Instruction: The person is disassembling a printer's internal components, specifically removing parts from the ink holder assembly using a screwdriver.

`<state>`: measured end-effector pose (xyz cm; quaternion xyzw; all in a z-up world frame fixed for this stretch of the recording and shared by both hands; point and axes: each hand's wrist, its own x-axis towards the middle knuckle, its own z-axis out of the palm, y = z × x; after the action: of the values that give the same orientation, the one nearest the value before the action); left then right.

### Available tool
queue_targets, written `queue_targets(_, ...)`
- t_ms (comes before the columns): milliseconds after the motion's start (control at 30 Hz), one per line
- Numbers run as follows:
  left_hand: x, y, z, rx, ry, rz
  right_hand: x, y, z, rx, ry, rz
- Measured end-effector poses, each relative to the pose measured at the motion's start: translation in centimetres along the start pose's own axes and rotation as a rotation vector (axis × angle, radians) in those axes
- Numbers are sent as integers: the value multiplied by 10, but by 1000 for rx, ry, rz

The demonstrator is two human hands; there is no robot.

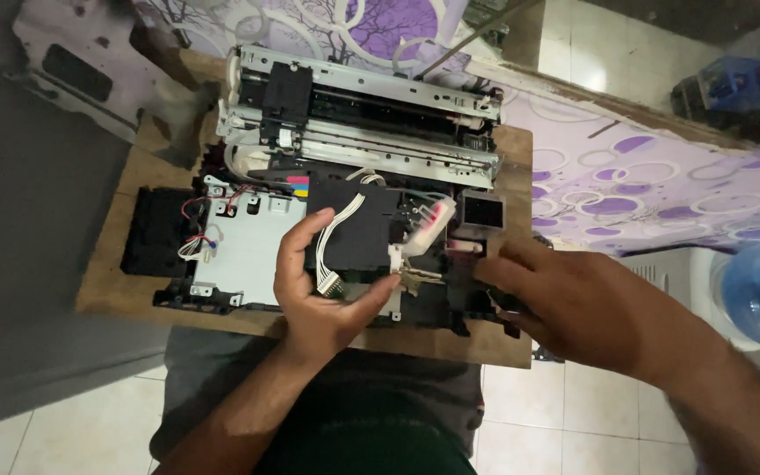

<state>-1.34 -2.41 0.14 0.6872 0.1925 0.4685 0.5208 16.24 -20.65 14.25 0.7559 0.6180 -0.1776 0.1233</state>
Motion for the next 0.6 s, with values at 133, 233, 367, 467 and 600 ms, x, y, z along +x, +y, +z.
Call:
queue_targets(133,2,2,0,-5,29,-1,3,2,2,-22,37,9)
queue_targets(233,3,3,0,-19,38,4,1,1,3,12,124,3)
queue_targets(367,2,2,0,-40,37,5,-3,-1,2,-185,106,45)
queue_targets(467,1,3,1,-55,23,-4,-6,0,-1,-168,80,45)
queue_targets(600,1,2,1,-69,20,27,-9,-11,-11,161,54,199)
